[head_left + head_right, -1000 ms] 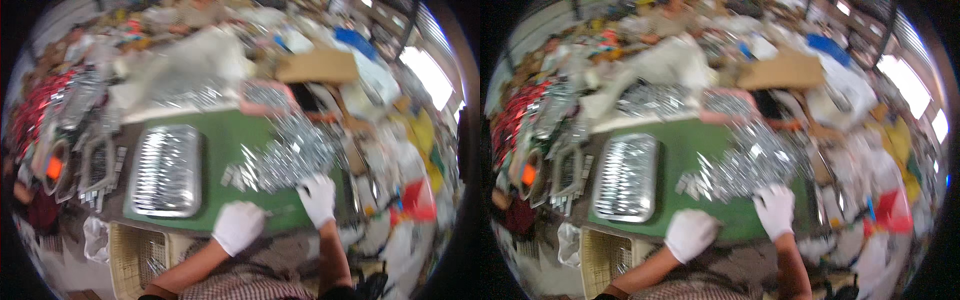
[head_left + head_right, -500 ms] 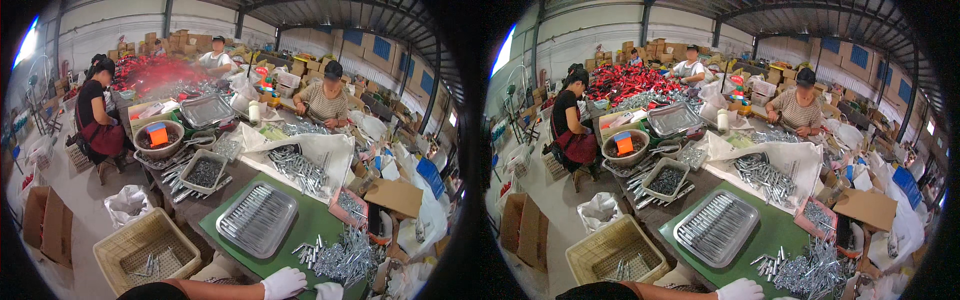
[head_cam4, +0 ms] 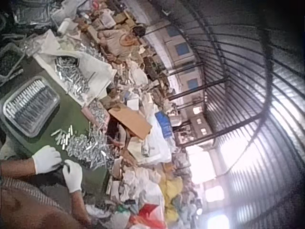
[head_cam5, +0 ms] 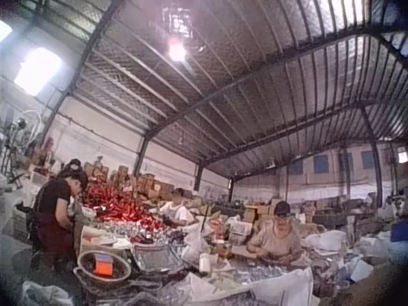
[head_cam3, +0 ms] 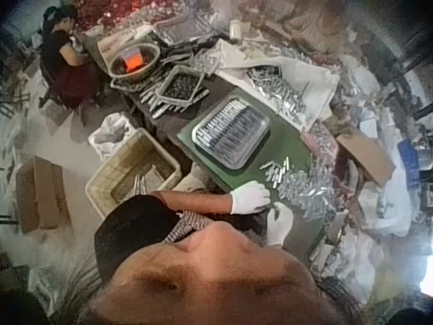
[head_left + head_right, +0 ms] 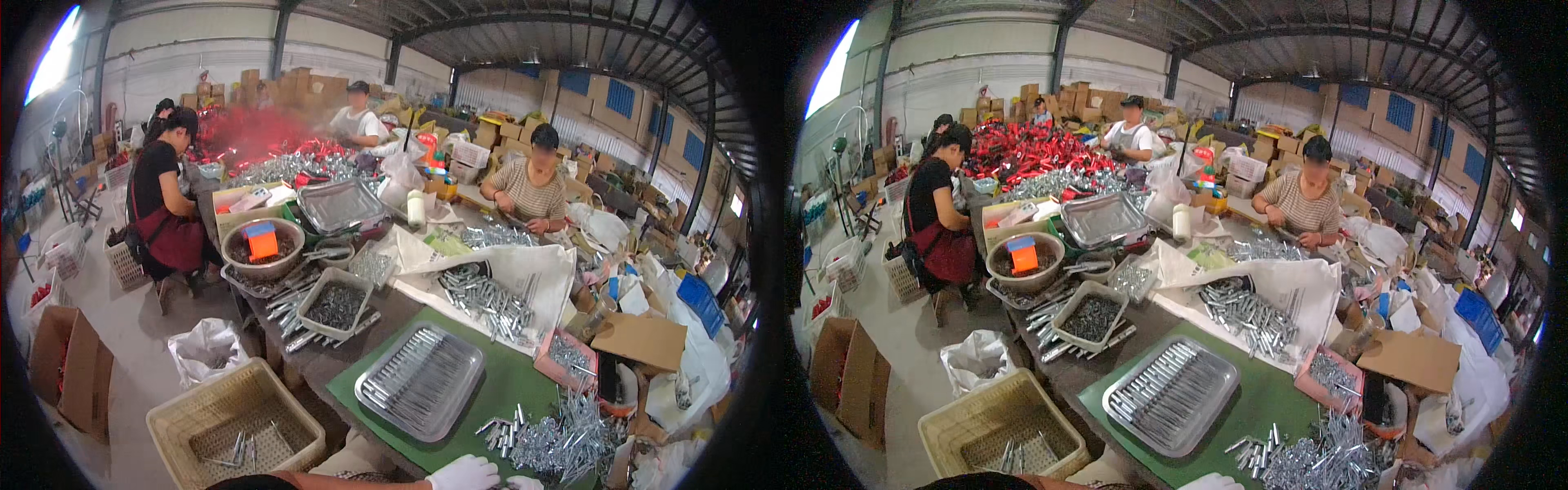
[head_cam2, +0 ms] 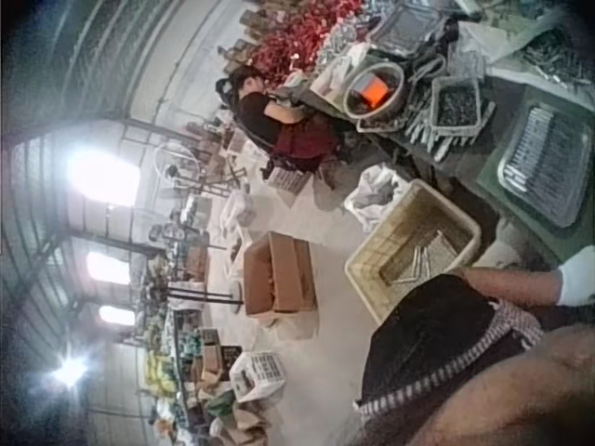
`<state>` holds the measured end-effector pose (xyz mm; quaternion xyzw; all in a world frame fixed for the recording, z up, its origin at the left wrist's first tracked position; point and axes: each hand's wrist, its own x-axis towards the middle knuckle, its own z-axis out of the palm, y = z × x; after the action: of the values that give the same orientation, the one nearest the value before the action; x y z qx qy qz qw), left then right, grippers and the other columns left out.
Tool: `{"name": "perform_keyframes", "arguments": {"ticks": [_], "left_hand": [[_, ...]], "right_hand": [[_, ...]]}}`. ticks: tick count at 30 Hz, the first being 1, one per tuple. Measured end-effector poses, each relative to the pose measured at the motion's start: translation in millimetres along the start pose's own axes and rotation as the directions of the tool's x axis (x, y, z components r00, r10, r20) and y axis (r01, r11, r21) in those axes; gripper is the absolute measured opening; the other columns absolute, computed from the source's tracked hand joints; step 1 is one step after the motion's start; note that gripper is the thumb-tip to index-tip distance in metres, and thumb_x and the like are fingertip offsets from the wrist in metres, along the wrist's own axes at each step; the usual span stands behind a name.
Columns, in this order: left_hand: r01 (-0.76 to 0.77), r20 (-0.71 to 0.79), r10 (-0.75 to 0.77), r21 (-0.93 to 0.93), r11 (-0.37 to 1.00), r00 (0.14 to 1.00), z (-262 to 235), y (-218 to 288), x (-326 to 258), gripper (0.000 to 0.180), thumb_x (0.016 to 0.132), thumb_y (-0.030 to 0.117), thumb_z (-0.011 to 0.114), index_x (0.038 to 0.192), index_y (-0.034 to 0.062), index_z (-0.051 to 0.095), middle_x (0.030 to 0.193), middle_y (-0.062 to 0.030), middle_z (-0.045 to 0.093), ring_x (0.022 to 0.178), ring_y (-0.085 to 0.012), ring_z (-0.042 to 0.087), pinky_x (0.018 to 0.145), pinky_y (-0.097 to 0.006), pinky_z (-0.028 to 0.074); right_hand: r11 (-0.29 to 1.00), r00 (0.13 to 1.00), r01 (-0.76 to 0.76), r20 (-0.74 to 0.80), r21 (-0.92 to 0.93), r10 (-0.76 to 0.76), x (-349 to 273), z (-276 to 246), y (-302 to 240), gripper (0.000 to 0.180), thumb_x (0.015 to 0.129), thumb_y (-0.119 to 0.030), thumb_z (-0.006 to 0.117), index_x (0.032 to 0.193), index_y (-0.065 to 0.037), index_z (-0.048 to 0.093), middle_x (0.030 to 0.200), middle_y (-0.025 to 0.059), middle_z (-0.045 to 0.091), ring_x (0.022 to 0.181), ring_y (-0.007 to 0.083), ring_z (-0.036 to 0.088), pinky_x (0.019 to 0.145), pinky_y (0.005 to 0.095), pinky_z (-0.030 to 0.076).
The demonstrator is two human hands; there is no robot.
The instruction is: Picking up small metal pins and assembling them using a handheld tool before placing them in a tray.
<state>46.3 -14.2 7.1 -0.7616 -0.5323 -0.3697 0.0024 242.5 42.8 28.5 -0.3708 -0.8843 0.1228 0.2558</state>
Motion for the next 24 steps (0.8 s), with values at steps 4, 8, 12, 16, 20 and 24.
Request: {"name": "perform_keyframes", "arguments": {"ticks": [4, 8, 12, 16, 20, 24], "left_hand": [[-0.001, 0.012, 0.001, -0.013, 1.0, 1.0, -1.2, -1.5, 2.7, 0.015, 0.083, 0.032, 0.069, 0.084, 0.0171, 0.066, 0.086, -0.0049, 0.061, 0.083, -0.0271, 0.061, 0.072, -0.043, 0.046], [0.008, 0.026, -0.008, -0.018, 1.0, 1.0, -1.7, -4.8, 4.3, 0.015, 0.085, 0.031, 0.067, 0.082, 0.0167, 0.066, 0.086, -0.005, 0.062, 0.084, -0.0269, 0.062, 0.072, -0.043, 0.047], [0.015, 0.024, -0.015, -0.018, 1.0, 1.0, -0.4, -5.0, 3.8, 0.016, 0.085, 0.032, 0.067, 0.082, 0.0165, 0.065, 0.086, -0.0048, 0.062, 0.085, -0.0268, 0.062, 0.071, -0.043, 0.047], [0.005, -0.001, -0.005, -0.023, 1.0, 1.0, 1.1, -3.1, 2.5, 0.016, 0.085, 0.032, 0.068, 0.081, 0.0171, 0.064, 0.086, -0.0046, 0.061, 0.085, -0.0265, 0.062, 0.071, -0.043, 0.047], [-0.005, 0.01, 0.005, -0.004, 1.0, 1.0, -1.8, -1.2, 2.3, 0.016, 0.084, 0.032, 0.069, 0.081, 0.0175, 0.063, 0.086, -0.0043, 0.061, 0.084, -0.0263, 0.062, 0.071, -0.043, 0.047], [0.002, 0.004, -0.002, 0.006, 1.0, 1.0, -4.0, -1.3, 4.2, 0.016, 0.084, 0.031, 0.068, 0.081, 0.0169, 0.063, 0.086, -0.0048, 0.061, 0.084, -0.0266, 0.062, 0.071, -0.043, 0.048]], "right_hand": [[0.999, 0.999, 0.029, 0.022, -0.021, -0.029, 3.8, -5.5, -8.7, 0.023, 0.088, -0.016, 0.067, 0.107, -0.005, 0.07, 0.103, 0.0179, 0.069, 0.099, 0.0383, 0.064, 0.09, 0.0477, 0.05], [0.966, 0.979, 0.199, 0.071, -0.167, -0.189, 12.6, -8.9, -14.1, 0.018, 0.089, -0.013, 0.064, 0.104, -0.007, 0.071, 0.086, 0.0151, 0.065, 0.083, 0.0374, 0.061, 0.076, 0.0492, 0.047], [0.928, 0.954, 0.296, 0.021, -0.227, -0.299, 12.7, -4.5, -18.0, 0.016, 0.09, -0.01, 0.061, 0.103, -0.006, 0.07, 0.075, 0.0131, 0.061, 0.073, 0.0364, 0.058, 0.069, 0.052, 0.044], [0.969, 0.983, 0.176, -0.03, -0.176, -0.183, -3.4, -3.2, -22.0, 0.028, 0.089, -0.011, 0.061, 0.115, -0.004, 0.072, 0.094, 0.0184, 0.071, 0.087, 0.0388, 0.065, 0.081, 0.0513, 0.05], [0.936, 0.98, 0.167, -0.05, -0.31, -0.192, -14.5, -5.8, -23.5, 0.04, 0.085, -0.012, 0.062, 0.122, -0.003, 0.072, 0.12, 0.0215, 0.072, 0.112, 0.0406, 0.067, 0.099, 0.0501, 0.052], [0.945, 0.982, 0.166, -0.045, -0.284, -0.185, -17.8, 1.6, -19.8, 0.041, 0.084, -0.013, 0.062, 0.122, -0.003, 0.072, 0.121, 0.0196, 0.072, 0.114, 0.0402, 0.066, 0.099, 0.0522, 0.051]]}}
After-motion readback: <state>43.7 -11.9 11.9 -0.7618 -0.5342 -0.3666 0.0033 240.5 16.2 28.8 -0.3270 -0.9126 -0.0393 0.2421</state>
